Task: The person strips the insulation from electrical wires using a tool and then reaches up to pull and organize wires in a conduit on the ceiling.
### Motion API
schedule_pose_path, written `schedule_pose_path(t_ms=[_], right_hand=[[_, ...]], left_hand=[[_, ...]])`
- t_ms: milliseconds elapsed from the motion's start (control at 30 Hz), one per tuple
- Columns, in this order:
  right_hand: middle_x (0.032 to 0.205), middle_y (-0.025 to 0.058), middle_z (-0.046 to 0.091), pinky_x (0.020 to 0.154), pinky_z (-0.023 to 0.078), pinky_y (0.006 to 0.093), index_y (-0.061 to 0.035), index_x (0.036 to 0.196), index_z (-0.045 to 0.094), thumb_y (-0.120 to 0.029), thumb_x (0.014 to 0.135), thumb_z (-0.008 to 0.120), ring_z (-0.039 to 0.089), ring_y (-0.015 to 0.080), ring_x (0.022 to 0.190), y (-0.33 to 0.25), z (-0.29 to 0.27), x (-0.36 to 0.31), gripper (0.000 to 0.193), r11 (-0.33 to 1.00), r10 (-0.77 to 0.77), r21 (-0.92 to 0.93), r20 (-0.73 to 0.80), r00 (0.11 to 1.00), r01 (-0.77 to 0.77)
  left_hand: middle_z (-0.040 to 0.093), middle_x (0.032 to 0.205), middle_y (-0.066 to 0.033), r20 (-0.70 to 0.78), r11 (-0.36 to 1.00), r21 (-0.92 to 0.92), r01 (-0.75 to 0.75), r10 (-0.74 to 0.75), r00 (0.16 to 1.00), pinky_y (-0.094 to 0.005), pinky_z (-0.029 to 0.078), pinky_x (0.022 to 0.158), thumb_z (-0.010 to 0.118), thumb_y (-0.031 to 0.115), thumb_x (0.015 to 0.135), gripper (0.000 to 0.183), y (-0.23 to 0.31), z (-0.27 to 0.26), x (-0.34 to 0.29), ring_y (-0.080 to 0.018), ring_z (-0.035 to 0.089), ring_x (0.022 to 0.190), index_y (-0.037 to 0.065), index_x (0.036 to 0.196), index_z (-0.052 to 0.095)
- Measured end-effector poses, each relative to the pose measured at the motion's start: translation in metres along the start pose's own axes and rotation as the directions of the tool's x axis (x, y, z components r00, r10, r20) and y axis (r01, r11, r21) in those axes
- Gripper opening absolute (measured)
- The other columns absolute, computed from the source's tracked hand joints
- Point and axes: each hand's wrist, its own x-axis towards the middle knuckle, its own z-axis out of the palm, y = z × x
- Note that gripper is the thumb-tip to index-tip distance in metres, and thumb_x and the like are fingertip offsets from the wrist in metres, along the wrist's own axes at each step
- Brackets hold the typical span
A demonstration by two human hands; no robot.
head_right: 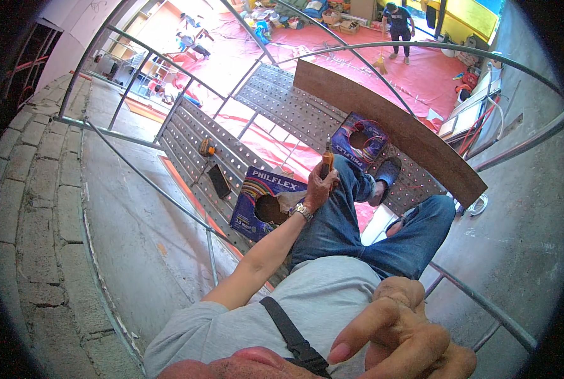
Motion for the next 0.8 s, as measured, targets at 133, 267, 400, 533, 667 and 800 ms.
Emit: schedule_pose_path(t_ms=[133, 267, 400, 533, 667, 800], right_hand=[[0.105, 0.0027, 0.050, 0.082, 0.050, 0.0416, -0.0165, 0.112, 0.065, -0.017, 0.091, 0.070, 0.053, 0.0156, 0.103, 0.001, 0.000, 0.000, 0.021, 1.000, 0.014, 0.021, 0.004, 1.000, -0.014], [0.104, 0.0038, 0.051, 0.082, 0.050, 0.0414, -0.0156, 0.111, 0.064, -0.016, 0.090, 0.071, 0.053, 0.0162, 0.102, -0.005, -0.002, -0.001, 0.022, 0.999, 0.052, 0.014, -0.005, 0.999, -0.052], [0.108, 0.0007, 0.053, 0.084, 0.048, 0.0440, -0.0192, 0.113, 0.065, -0.016, 0.088, 0.073, 0.054, 0.0163, 0.104, -0.003, -0.003, 0.006, 0.027, 0.997, 0.073, 0.016, 0.057, 0.996, -0.074], [0.115, -0.0076, 0.056, 0.088, 0.042, 0.0488, -0.0281, 0.114, 0.066, -0.020, 0.086, 0.075, 0.052, 0.0154, 0.110, -0.015, -0.010, 0.019, 0.031, 0.978, 0.203, 0.014, 0.163, 0.965, -0.208], [0.107, 0.0021, 0.053, 0.086, 0.048, 0.0429, -0.0179, 0.113, 0.066, -0.013, 0.087, 0.074, 0.055, 0.0169, 0.103, -0.003, -0.005, 0.003, 0.028, 0.991, 0.119, 0.051, 0.037, 0.992, -0.120], [0.105, 0.0040, 0.052, 0.086, 0.049, 0.0422, -0.0158, 0.112, 0.066, -0.012, 0.087, 0.074, 0.054, 0.0172, 0.103, 0.004, 0.001, 0.000, 0.027, 0.998, 0.028, 0.053, -0.017, 0.999, -0.027]], left_hand=[[0.063, 0.074, -0.0008, -0.004, 1.000, 0.001, -0.005, 0.005, 1.000, -0.0231, 0.049, 0.058, 0.064, 0.021, 0.096, 0.015, 0.000, -0.003, -0.001, -0.0073, 0.060, 0.063, 0.006, 0.097, 0.059], [0.063, 0.076, -0.0014, 0.011, 1.000, -0.005, 0.023, -0.023, 1.000, -0.0237, 0.050, 0.059, 0.064, 0.019, 0.096, 0.014, 0.004, 0.003, -0.001, -0.0087, 0.062, 0.065, 0.006, 0.098, 0.058], [0.063, 0.078, -0.0017, 0.011, 1.000, 0.002, -0.003, 0.003, 1.000, -0.0246, 0.052, 0.061, 0.064, 0.018, 0.096, 0.014, -0.002, 0.000, 0.000, -0.0096, 0.063, 0.067, 0.005, 0.098, 0.058], [0.062, 0.080, -0.0017, 0.000, 1.000, 0.011, 0.001, -0.001, 1.000, -0.0252, 0.053, 0.062, 0.064, 0.018, 0.096, 0.014, -0.005, -0.004, 0.000, -0.0097, 0.064, 0.068, 0.005, 0.098, 0.058], [0.062, 0.078, -0.0014, 0.007, 1.000, -0.014, 0.012, -0.012, 1.000, -0.0250, 0.052, 0.062, 0.065, 0.018, 0.095, 0.014, -0.001, 0.000, 0.000, -0.0091, 0.063, 0.067, 0.005, 0.098, 0.058], [0.063, 0.073, -0.0008, -0.007, 1.000, -0.010, -0.009, 0.009, 1.000, -0.0237, 0.050, 0.060, 0.065, 0.017, 0.095, 0.014, 0.006, 0.002, -0.002, -0.0077, 0.060, 0.064, 0.005, 0.098, 0.059]])
